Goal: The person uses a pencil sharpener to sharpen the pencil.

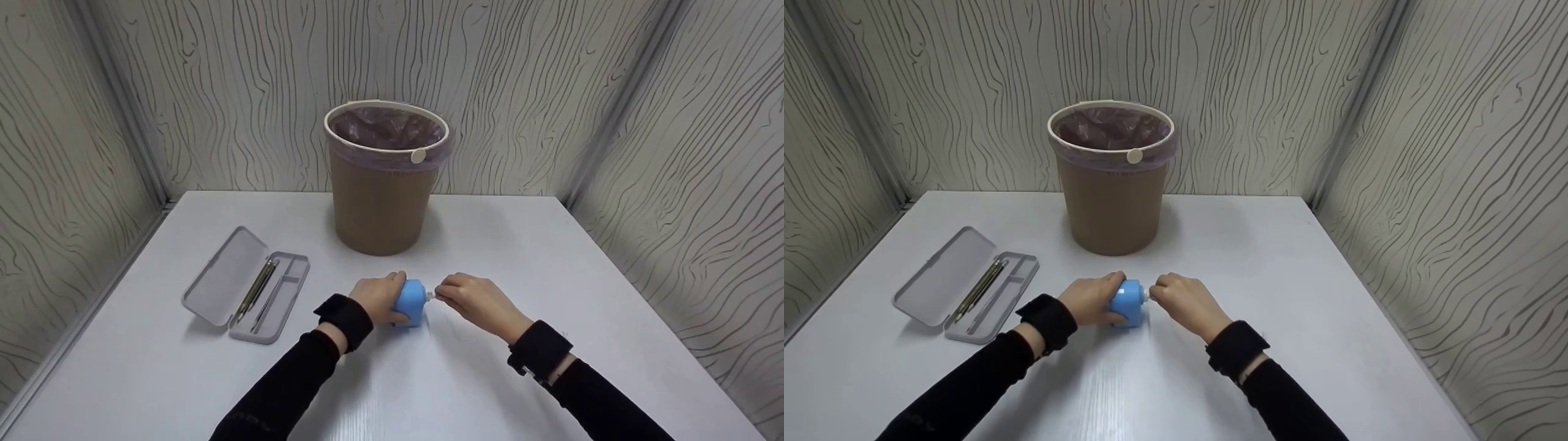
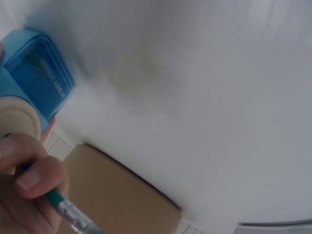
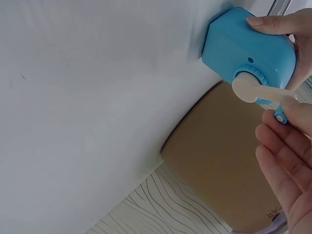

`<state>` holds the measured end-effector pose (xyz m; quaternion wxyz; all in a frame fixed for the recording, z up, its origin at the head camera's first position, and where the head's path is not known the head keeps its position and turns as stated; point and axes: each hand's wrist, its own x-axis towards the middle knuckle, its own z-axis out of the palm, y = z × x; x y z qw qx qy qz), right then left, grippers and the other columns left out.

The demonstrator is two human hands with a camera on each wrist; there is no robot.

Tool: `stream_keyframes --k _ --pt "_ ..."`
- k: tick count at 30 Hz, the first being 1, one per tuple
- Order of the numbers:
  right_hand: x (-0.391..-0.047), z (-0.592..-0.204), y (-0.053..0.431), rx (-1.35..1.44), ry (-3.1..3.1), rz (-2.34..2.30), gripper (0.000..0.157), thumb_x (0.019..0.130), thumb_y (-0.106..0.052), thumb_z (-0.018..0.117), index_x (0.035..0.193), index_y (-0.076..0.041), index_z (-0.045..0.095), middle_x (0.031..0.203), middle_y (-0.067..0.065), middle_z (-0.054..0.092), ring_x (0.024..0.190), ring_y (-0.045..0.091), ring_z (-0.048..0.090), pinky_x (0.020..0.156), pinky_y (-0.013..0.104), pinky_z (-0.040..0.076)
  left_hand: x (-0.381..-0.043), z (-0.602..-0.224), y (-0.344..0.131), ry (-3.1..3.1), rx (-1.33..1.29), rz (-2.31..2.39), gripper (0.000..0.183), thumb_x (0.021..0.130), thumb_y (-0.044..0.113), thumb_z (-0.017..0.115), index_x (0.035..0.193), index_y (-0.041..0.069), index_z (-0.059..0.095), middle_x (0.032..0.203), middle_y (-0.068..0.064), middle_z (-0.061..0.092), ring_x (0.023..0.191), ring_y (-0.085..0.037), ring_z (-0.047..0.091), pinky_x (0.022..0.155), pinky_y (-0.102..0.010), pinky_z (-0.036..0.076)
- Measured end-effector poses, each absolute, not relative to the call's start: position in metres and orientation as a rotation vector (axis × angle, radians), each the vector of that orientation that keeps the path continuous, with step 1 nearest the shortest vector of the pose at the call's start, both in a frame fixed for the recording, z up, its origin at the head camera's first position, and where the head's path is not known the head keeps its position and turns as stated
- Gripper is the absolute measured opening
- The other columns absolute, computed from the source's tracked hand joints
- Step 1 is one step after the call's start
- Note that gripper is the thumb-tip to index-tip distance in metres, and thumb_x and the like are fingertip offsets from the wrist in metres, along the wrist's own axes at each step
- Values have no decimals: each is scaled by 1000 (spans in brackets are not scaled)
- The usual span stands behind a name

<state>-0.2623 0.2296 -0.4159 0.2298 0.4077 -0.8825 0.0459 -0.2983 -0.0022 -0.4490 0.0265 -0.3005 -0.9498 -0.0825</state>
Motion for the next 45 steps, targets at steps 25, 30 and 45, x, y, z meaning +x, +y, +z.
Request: stream_keyframes --k 25,30,45 --pt "-317 -431 209 986 -2496 0 7 87 -6 77 92 -10 80 88 6 76 83 22 73 69 32 62 -300 -454 -3 -2873 -982 -229 78 81 51 84 136 6 49 123 -10 70 99 -24 75 86 -37 62" --pt "-326 -443 210 1016 -2542 83 6 88 -5 75 86 -10 78 84 6 75 80 22 73 70 33 61 -301 -453 -4 -2881 -982 -222 80 82 51 83 137 5 49 123 -9 70 100 -24 75 85 -37 62" --pt "-316 -464 212 971 -2695 226 3 84 -1 78 85 -4 79 85 9 76 79 23 74 72 34 61 -297 -455 -4 -2858 -939 -281 70 81 50 84 126 8 51 115 -8 71 94 -22 75 80 -36 63"
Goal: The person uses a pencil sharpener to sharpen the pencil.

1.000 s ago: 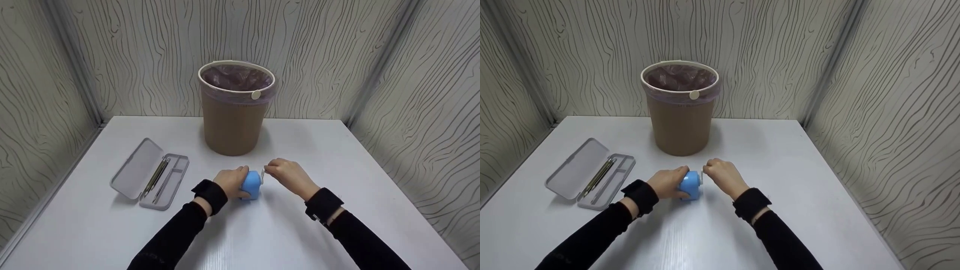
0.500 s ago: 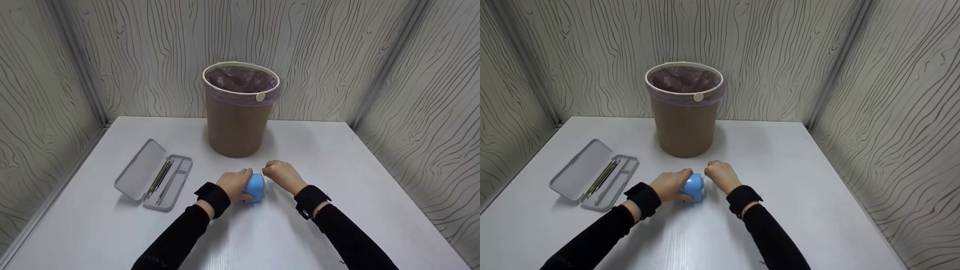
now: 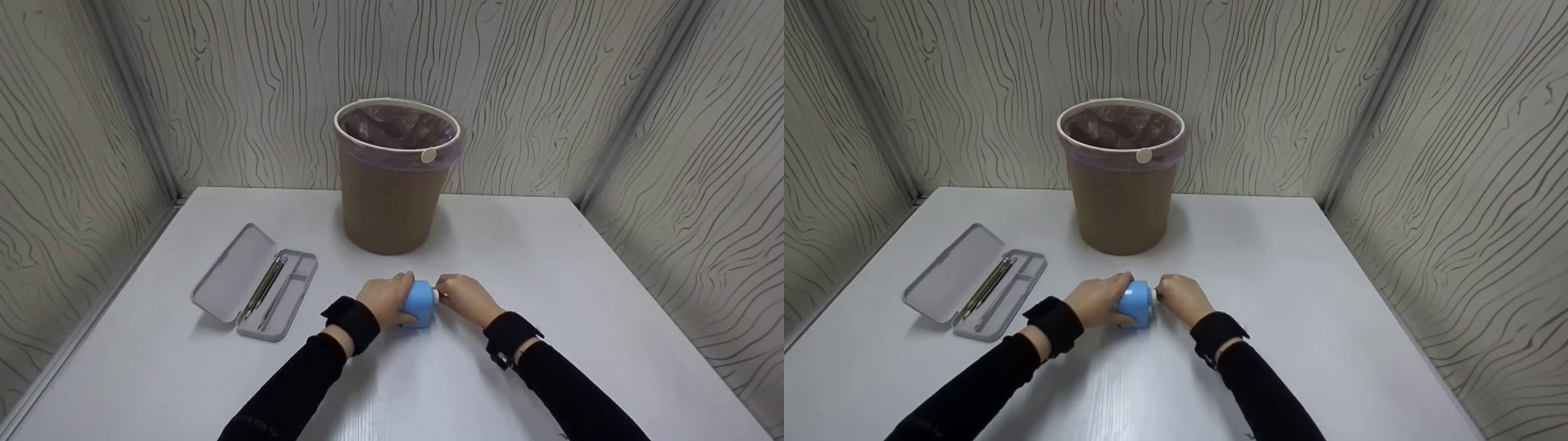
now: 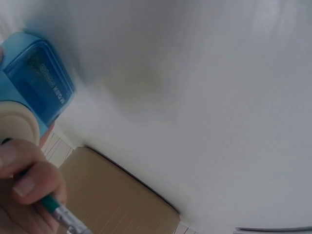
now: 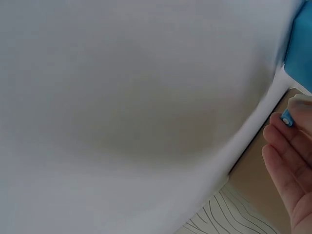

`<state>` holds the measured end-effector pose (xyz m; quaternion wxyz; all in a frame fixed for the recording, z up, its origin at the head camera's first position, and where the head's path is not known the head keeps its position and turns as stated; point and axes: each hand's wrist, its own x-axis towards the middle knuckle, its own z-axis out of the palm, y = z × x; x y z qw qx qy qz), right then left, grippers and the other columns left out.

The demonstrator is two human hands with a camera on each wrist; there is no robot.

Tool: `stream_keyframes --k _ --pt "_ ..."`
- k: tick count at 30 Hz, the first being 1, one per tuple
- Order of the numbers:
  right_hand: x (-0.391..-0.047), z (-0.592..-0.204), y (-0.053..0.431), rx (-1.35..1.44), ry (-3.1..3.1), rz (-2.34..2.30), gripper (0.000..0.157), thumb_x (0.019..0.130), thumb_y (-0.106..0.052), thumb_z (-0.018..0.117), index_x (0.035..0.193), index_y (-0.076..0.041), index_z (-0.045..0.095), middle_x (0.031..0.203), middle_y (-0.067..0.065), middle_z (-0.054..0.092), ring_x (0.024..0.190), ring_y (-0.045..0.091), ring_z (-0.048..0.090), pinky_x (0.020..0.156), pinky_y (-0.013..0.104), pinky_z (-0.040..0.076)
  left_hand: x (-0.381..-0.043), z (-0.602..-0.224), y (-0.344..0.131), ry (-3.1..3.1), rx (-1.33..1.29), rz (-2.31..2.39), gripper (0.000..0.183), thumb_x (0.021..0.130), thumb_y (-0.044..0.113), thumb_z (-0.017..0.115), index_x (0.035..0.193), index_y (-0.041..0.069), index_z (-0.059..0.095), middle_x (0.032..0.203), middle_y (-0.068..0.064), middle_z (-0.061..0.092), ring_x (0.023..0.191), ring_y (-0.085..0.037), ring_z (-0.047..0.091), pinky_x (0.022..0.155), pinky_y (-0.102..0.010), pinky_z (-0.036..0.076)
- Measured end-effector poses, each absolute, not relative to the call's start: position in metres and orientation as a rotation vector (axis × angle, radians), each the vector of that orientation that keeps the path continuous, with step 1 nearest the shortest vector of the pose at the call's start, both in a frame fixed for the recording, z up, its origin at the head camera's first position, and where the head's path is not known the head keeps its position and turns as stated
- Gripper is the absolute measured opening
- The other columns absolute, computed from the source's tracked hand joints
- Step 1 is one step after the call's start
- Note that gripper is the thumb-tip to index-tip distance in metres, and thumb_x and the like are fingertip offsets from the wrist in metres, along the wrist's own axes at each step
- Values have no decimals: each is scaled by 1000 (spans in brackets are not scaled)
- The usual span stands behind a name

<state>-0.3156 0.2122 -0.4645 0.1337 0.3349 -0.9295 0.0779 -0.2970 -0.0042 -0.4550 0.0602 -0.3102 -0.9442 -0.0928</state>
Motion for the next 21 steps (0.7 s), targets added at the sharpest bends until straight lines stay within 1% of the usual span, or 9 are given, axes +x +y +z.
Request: stream_keyframes --k 4,9,12,15,18,21 --pt "-310 -469 214 995 -2662 179 2 82 -1 79 82 -2 77 83 9 76 75 22 73 69 32 61 -297 -455 -3 -2869 -915 -308 69 81 50 85 125 9 51 115 -8 71 94 -23 75 81 -37 62" --pt "-299 -474 217 1001 -2656 155 7 84 -5 80 79 -3 76 77 7 73 68 19 69 63 29 58 -296 -456 0 -2896 -902 -362 69 81 48 85 127 9 52 116 -8 71 96 -24 75 84 -38 62" --pt "-293 -475 219 1008 -2657 166 5 83 -4 81 80 -4 76 76 6 72 69 18 69 64 29 57 -295 -456 2 -2912 -890 -367 70 81 48 85 129 8 52 118 -9 71 98 -24 75 86 -38 62" --pt "-287 -474 220 1026 -2672 187 3 83 -4 81 85 -4 79 79 6 74 74 19 72 68 30 59 -294 -455 4 -2919 -877 -357 71 82 48 84 130 8 51 120 -9 71 99 -24 75 85 -39 62" --pt "-280 -471 222 1078 -2670 203 7 84 -4 80 90 -5 81 83 6 76 78 20 74 71 29 61 -294 -453 2 -2917 -872 -337 71 82 49 84 130 8 51 119 -9 71 98 -24 75 84 -39 63" --pt "-272 -463 223 1151 -2641 203 7 84 -5 79 91 -6 81 84 6 76 78 20 74 71 28 61 -295 -452 -1 -2919 -862 -331 71 82 49 84 130 7 51 117 -9 71 97 -25 75 84 -39 62"
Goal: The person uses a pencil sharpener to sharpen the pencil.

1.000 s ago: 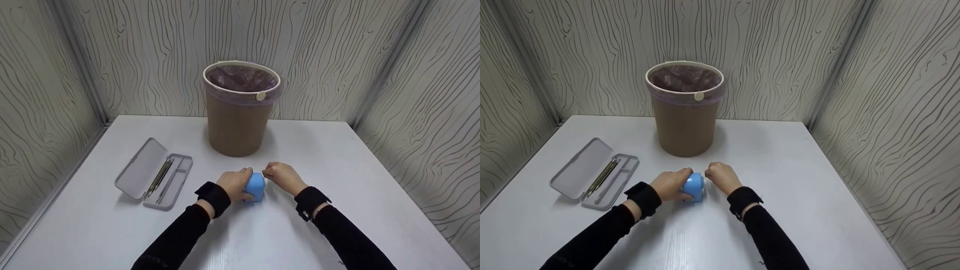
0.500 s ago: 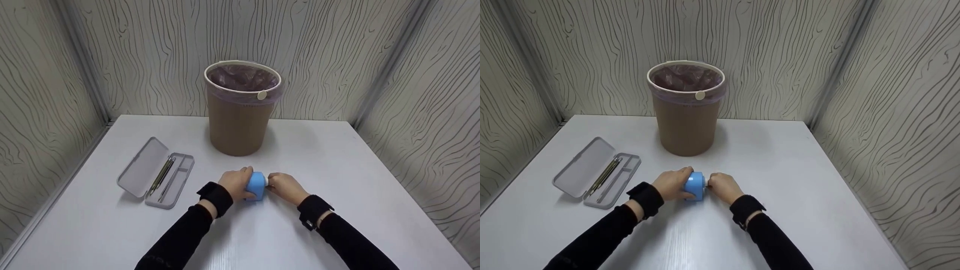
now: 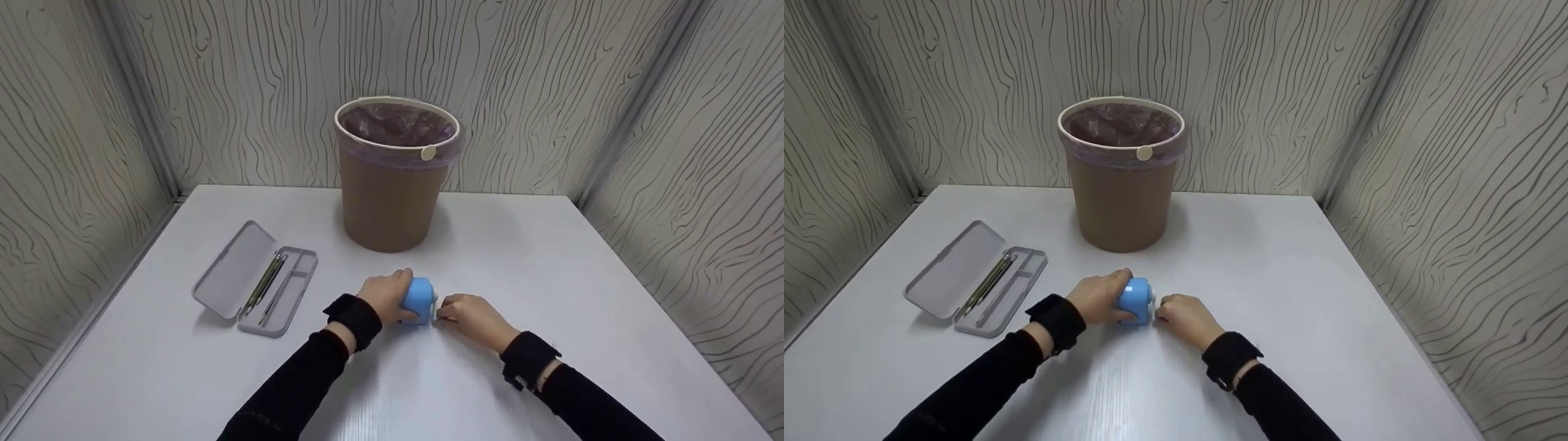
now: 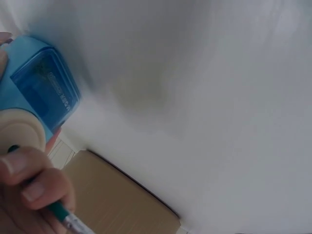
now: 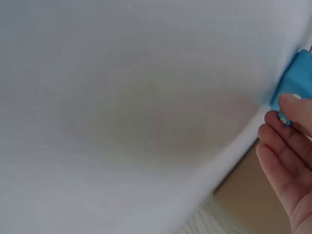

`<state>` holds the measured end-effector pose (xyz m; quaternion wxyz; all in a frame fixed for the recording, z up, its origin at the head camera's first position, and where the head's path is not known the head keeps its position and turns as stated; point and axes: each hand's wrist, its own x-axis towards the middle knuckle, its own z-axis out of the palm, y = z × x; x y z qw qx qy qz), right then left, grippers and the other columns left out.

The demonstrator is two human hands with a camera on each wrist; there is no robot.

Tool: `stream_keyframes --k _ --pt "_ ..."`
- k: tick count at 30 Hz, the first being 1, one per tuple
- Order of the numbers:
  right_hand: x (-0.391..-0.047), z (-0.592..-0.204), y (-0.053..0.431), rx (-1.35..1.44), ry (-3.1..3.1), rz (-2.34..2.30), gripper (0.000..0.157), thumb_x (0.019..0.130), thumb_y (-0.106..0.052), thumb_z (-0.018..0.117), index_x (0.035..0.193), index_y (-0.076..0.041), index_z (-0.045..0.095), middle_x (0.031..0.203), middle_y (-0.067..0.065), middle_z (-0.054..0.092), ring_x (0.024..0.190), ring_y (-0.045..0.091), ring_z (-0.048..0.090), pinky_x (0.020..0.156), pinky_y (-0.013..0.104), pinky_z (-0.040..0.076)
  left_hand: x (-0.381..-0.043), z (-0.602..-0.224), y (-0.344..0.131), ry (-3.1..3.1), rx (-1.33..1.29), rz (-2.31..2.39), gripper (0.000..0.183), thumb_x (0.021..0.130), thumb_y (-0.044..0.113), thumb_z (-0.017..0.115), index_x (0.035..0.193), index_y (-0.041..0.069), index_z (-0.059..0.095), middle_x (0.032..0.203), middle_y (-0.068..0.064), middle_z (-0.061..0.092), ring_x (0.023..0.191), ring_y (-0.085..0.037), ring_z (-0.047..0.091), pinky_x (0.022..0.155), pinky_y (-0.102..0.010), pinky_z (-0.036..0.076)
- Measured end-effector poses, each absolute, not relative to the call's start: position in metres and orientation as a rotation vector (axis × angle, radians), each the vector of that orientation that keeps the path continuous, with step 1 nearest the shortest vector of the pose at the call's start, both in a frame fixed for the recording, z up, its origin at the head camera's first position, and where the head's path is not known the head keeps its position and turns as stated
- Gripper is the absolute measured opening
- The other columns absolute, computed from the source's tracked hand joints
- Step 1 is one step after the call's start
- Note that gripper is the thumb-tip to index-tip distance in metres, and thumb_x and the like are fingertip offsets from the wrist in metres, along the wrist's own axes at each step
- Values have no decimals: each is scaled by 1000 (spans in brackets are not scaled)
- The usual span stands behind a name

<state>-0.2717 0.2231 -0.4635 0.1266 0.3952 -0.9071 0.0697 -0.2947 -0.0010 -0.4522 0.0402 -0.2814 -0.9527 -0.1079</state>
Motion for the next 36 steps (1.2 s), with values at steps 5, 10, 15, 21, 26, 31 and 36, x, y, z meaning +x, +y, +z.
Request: stream_keyframes --k 5,10,15,21,26,31,36 --pt "-256 -446 229 1164 -2621 202 5 86 -8 79 92 -8 79 86 4 76 79 17 72 70 27 60 -293 -452 1 -2906 -856 -278 77 80 51 84 133 7 51 119 -10 71 99 -25 75 84 -39 63" --pt "-255 -434 228 1171 -2623 150 5 88 -9 78 93 -9 79 87 3 76 80 16 72 71 25 60 -293 -451 0 -2904 -866 -187 78 81 53 83 134 7 50 120 -10 71 99 -25 75 84 -38 63" --pt "-256 -430 229 1188 -2592 116 4 88 -9 79 92 -10 77 86 3 75 79 16 72 70 25 60 -293 -449 1 -2924 -885 -158 75 82 51 83 134 8 50 120 -10 71 101 -25 75 87 -38 63" --pt "-256 -421 232 1199 -2559 86 3 91 -12 75 91 -9 77 87 3 75 81 16 72 70 26 60 -294 -445 3 -2965 -895 -166 79 83 51 82 140 9 47 128 -11 69 107 -27 74 94 -39 61" --pt "-260 -415 231 1212 -2525 49 6 93 -14 74 92 -9 76 87 3 74 80 17 71 68 26 60 -296 -446 2 -2965 -905 -167 79 83 51 82 139 9 48 127 -11 70 107 -27 74 93 -39 62" --pt "-265 -408 231 1187 -2506 19 5 92 -13 74 95 -9 76 89 4 74 81 18 71 68 27 60 -297 -446 2 -2930 -934 -159 79 83 51 82 139 7 48 124 -12 70 104 -26 75 89 -38 62" --pt "-273 -403 228 1167 -2487 -16 5 93 -13 73 95 -8 75 90 4 74 82 19 72 69 28 61 -299 -448 2 -2902 -950 -116 76 82 52 82 134 9 49 121 -10 70 101 -24 75 86 -36 63"
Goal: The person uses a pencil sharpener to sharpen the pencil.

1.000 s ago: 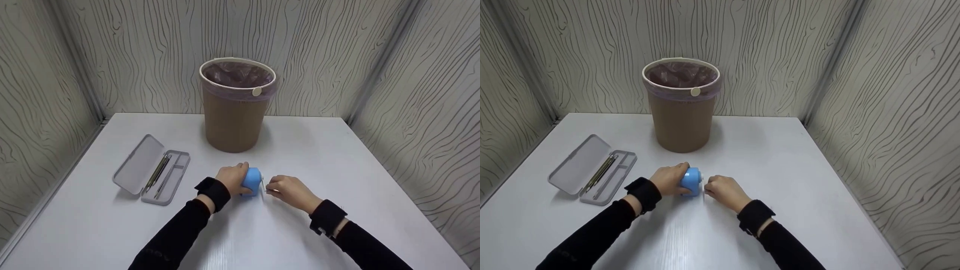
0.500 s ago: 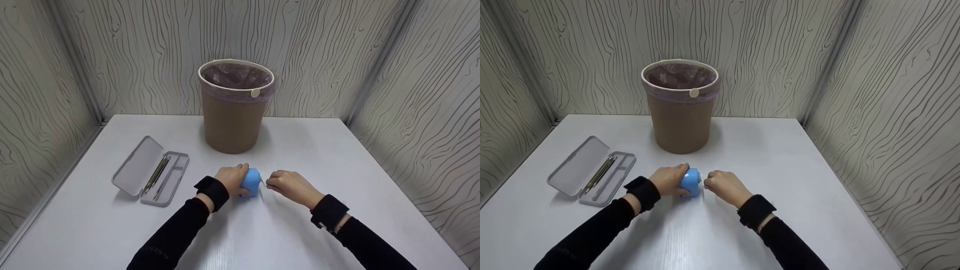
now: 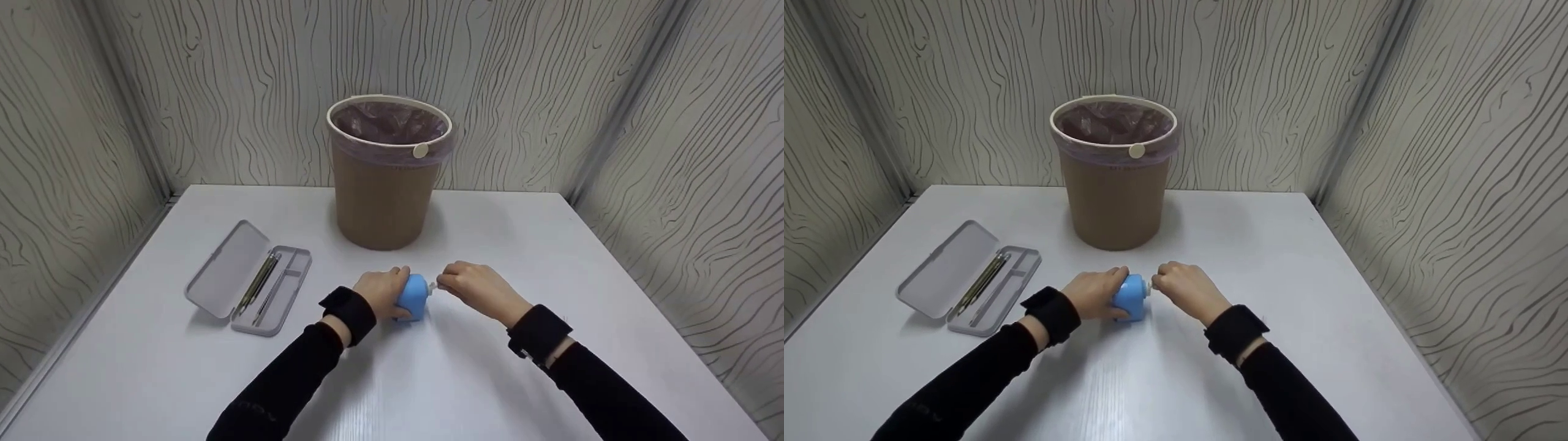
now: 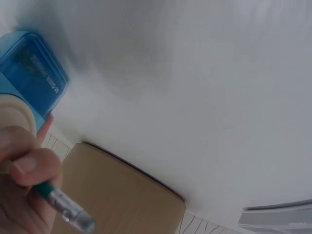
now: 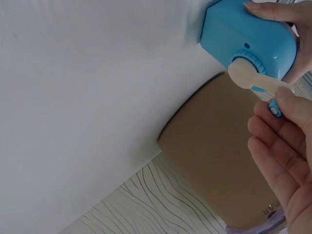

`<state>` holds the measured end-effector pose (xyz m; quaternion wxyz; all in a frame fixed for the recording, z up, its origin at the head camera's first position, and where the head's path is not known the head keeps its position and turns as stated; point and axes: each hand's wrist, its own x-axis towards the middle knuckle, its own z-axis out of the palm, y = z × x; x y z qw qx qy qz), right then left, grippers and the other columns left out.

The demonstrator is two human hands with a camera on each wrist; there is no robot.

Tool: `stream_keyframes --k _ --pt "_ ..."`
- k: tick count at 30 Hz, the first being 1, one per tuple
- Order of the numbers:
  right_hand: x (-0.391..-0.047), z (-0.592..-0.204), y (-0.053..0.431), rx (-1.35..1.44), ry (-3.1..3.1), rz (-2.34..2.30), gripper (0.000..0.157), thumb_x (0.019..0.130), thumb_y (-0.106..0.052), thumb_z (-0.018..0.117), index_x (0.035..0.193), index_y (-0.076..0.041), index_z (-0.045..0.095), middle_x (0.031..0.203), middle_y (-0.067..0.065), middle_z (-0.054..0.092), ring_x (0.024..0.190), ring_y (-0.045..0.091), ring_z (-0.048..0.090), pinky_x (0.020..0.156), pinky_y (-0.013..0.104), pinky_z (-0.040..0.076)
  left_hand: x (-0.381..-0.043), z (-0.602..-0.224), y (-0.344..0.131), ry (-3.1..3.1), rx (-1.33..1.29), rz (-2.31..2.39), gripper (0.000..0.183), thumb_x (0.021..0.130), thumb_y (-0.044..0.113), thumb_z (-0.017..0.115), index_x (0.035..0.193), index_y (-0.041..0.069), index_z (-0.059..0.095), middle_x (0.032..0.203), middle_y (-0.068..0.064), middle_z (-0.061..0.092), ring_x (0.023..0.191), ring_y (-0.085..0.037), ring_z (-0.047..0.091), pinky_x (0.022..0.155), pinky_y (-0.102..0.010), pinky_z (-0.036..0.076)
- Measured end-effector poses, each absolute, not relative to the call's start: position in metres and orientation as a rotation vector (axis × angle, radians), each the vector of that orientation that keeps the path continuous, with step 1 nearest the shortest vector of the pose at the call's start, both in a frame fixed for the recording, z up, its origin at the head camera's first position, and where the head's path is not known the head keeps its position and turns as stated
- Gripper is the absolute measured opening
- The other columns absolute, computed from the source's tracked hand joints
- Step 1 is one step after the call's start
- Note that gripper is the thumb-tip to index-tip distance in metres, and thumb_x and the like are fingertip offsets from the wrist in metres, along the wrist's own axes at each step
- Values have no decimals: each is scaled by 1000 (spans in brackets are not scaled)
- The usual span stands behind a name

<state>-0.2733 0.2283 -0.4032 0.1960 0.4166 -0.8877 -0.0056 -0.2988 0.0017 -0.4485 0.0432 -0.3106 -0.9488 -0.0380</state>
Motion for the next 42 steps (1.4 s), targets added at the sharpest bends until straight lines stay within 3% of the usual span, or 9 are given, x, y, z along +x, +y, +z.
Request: stream_keyframes --k 15,21,36,42 --pt "-315 -418 214 1050 -2474 -33 4 90 -7 75 92 -8 77 88 8 75 82 23 73 70 33 62 -298 -453 3 -2902 -939 -121 82 82 53 83 140 8 47 121 -9 70 100 -23 75 85 -36 63" --pt "-325 -439 211 1022 -2510 -11 5 89 -4 75 90 -9 78 86 8 75 80 23 72 69 32 62 -297 -454 2 -2876 -943 -113 81 81 54 83 137 7 49 117 -9 71 92 -22 75 78 -34 63" --pt "-321 -462 210 952 -2602 124 12 86 -1 77 96 -6 80 90 9 75 84 23 73 74 32 62 -294 -450 -1 -2873 -941 -208 78 82 52 83 136 6 50 119 -10 71 96 -23 75 82 -37 63" --pt "-315 -470 208 932 -2621 135 6 84 -1 77 91 -1 79 88 10 76 82 25 75 73 33 62 -292 -450 -1 -2873 -916 -265 76 81 50 84 134 6 50 119 -11 71 97 -25 75 84 -38 63"
